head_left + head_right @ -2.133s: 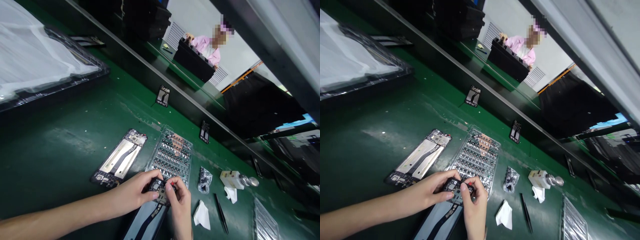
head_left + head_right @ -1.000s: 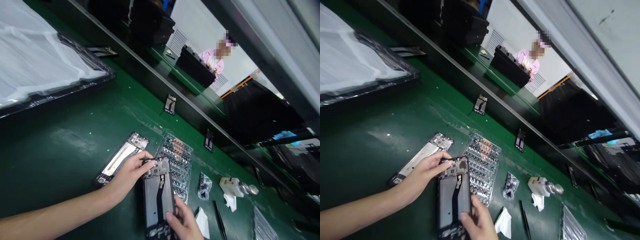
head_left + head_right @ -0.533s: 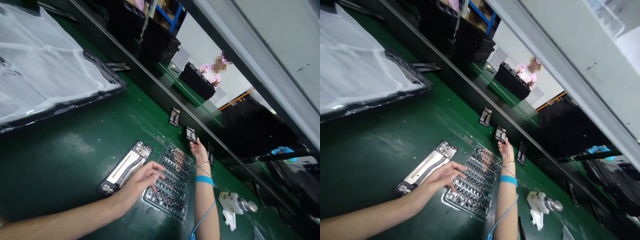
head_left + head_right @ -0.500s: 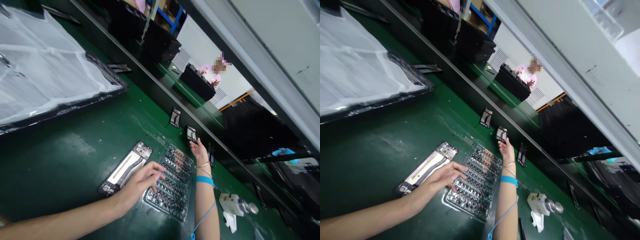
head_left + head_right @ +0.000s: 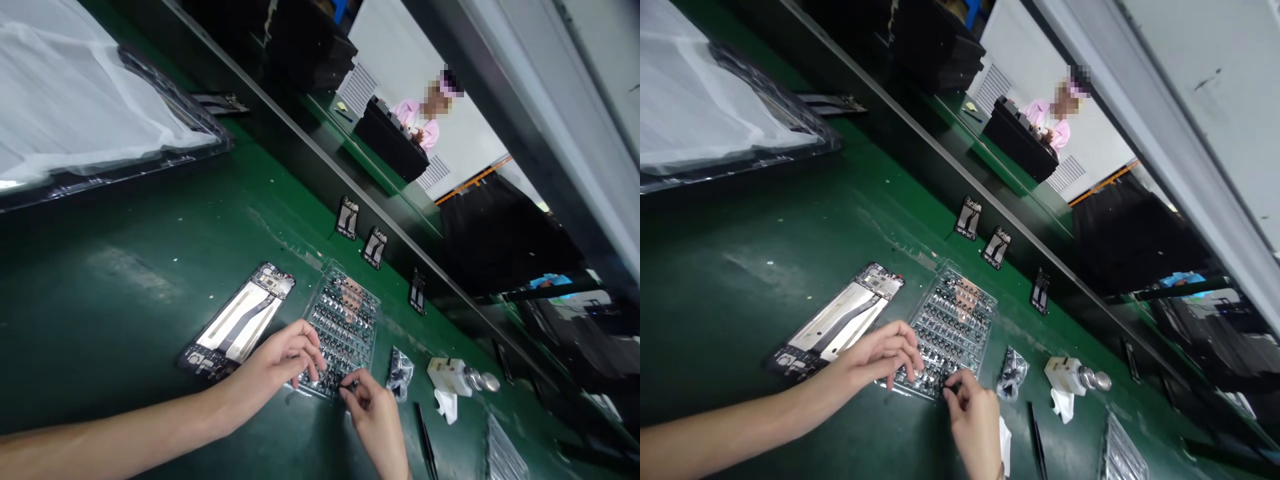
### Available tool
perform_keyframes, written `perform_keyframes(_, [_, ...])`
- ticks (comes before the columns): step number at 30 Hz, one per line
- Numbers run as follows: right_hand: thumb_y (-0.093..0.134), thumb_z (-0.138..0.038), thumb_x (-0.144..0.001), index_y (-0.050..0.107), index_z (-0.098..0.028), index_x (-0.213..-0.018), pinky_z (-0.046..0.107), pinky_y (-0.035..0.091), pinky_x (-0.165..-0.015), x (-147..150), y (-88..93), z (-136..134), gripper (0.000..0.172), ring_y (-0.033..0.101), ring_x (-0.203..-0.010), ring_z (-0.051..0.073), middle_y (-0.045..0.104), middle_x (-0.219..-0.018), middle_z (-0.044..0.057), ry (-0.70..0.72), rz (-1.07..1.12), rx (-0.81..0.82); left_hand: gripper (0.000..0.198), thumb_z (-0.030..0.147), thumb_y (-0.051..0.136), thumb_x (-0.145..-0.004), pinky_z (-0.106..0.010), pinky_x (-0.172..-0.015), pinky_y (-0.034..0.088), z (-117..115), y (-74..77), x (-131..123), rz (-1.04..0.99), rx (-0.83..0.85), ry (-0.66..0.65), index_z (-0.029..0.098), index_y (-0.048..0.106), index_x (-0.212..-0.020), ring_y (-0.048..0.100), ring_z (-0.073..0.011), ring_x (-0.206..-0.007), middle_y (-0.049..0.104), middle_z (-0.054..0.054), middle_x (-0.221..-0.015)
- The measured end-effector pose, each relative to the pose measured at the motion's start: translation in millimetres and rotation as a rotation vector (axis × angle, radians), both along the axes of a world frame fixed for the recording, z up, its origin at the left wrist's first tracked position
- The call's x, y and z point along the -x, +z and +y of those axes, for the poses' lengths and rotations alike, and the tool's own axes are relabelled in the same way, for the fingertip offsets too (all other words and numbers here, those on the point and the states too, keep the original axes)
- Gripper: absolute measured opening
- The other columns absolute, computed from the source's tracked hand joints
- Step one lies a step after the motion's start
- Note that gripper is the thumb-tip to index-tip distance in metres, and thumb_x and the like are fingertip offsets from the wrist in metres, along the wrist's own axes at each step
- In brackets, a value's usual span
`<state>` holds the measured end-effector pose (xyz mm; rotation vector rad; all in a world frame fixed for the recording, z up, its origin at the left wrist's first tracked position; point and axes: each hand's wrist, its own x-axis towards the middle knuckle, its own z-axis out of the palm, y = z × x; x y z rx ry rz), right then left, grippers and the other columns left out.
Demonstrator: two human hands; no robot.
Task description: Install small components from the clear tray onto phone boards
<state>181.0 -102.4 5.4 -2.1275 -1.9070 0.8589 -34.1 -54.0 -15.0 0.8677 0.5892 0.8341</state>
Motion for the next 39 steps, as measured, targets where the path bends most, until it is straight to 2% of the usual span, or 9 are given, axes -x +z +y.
perform_keyframes(6, [0.050, -0.025, -0.081, 0.053, -0.022, -0.072, 0.022, 0.023, -0.048, -2, -3.3, 4, 0.010, 0.039, -0.045, 0.012, 0.040, -0.047, -0.007, 0.019, -0.085, 0.003, 0.007, 0.023, 0.045, -0.084, -0.025, -0.057, 0.040, 1, -2.3, 0, 0.030, -0.033, -0.044, 0.020, 0.041, -0.089, 0.059, -0.0163, -0.072, 0.064, -0.002, -0.083])
perform_keyframes(12, [0.051, -0.028, -0.082, 0.055, -0.022, -0.082, 0.022, 0.022, -0.047, -1, -4.7, 3, 0.007, 0.037, -0.043, 0.012, 0.037, -0.045, -0.008, 0.013, -0.123, -0.025, 0.006, 0.021, 0.043, -0.085, -0.023, -0.055, 0.038, -5, 1.4, 0, 0.169, -0.151, -0.104, 0.020, 0.042, -0.091, 0.056, -0.0135, -0.067, 0.061, -0.001, -0.083])
perform_keyframes(16, [0.053, -0.026, -0.080, 0.054, -0.022, -0.072, 0.021, 0.022, -0.047, 0, -1.1, 4, 0.009, 0.037, -0.044, 0.011, 0.039, -0.045, -0.007, 0.003, -0.086, -0.037, 0.007, 0.023, 0.039, -0.088, -0.022, -0.056, 0.038, -7, 3.9, 0, 0.233, -0.216, -0.127, 0.020, 0.043, -0.093, 0.055, -0.0127, -0.066, 0.059, 0.000, -0.081])
perform_keyframes(20, [0.055, -0.032, -0.081, 0.054, -0.020, -0.071, 0.019, 0.024, -0.044, 11, 3.0, -3, 0.016, 0.036, -0.041, 0.009, 0.039, -0.044, -0.008, -0.104, 0.197, 0.005, 0.013, 0.031, 0.041, -0.090, -0.022, -0.056, 0.035, -10, 8.9, 1, 0.439, -0.366, -0.174, 0.021, 0.046, -0.095, 0.049, -0.0126, -0.060, 0.054, 0.003, -0.072])
perform_keyframes(23, [0.060, -0.039, -0.078, 0.054, -0.018, -0.069, 0.018, 0.024, -0.039, 27, -1.6, -17, 0.023, 0.035, -0.035, 0.007, 0.041, -0.040, -0.008, -0.152, 0.455, 0.044, 0.015, 0.034, 0.051, -0.086, -0.022, -0.057, 0.032, -14, 11.3, 1, 0.609, -0.522, -0.260, 0.020, 0.053, -0.084, 0.048, -0.0143, -0.064, 0.053, 0.003, -0.069])
perform_keyframes(27, [0.066, -0.044, -0.072, 0.055, -0.017, -0.067, 0.015, 0.019, -0.034, 42, -15.4, -31, 0.029, 0.032, -0.029, 0.004, 0.041, -0.035, -0.009, -0.174, 0.653, 0.080, 0.027, 0.030, 0.044, -0.090, -0.021, -0.059, 0.031, -14, 9.7, -1, 0.560, -0.589, -0.383, 0.018, 0.051, -0.067, 0.047, -0.0126, -0.062, 0.051, 0.004, -0.063])
perform_keyframes(30, [0.067, -0.052, -0.068, 0.053, -0.018, -0.066, 0.015, 0.017, -0.033, 32, -17.5, -31, 0.037, 0.031, -0.028, 0.004, 0.042, -0.035, -0.009, -0.251, 0.792, 0.117, 0.032, 0.027, 0.040, -0.091, -0.021, -0.057, 0.030, -13, 7.5, -3, 0.502, -0.534, -0.410, 0.018, 0.043, -0.061, 0.044, -0.0112, -0.056, 0.043, 0.005, -0.055])
perform_keyframes(34, [0.063, -0.051, -0.073, 0.053, -0.017, -0.070, 0.017, 0.017, -0.037, -5, -7.0, -16, 0.035, 0.027, -0.032, 0.004, 0.044, -0.037, -0.007, -0.404, 0.641, -0.044, 0.032, 0.028, 0.034, -0.093, -0.021, -0.059, 0.031, -13, 7.7, -3, 0.509, -0.457, -0.384, 0.019, 0.039, -0.063, 0.044, -0.0129, -0.061, 0.044, 0.004, -0.059])
perform_keyframes(39, [0.055, -0.048, -0.078, 0.056, -0.016, -0.074, 0.019, 0.021, -0.040, -29, -7.0, 6, 0.033, 0.031, -0.036, 0.008, 0.039, -0.039, -0.008, -0.329, 0.298, -0.065, 0.026, 0.025, 0.032, -0.092, -0.022, -0.062, 0.033, -14, 7.8, -2, 0.499, -0.444, -0.363, 0.020, 0.039, -0.067, 0.048, -0.0146, -0.065, 0.046, 0.004, -0.060])
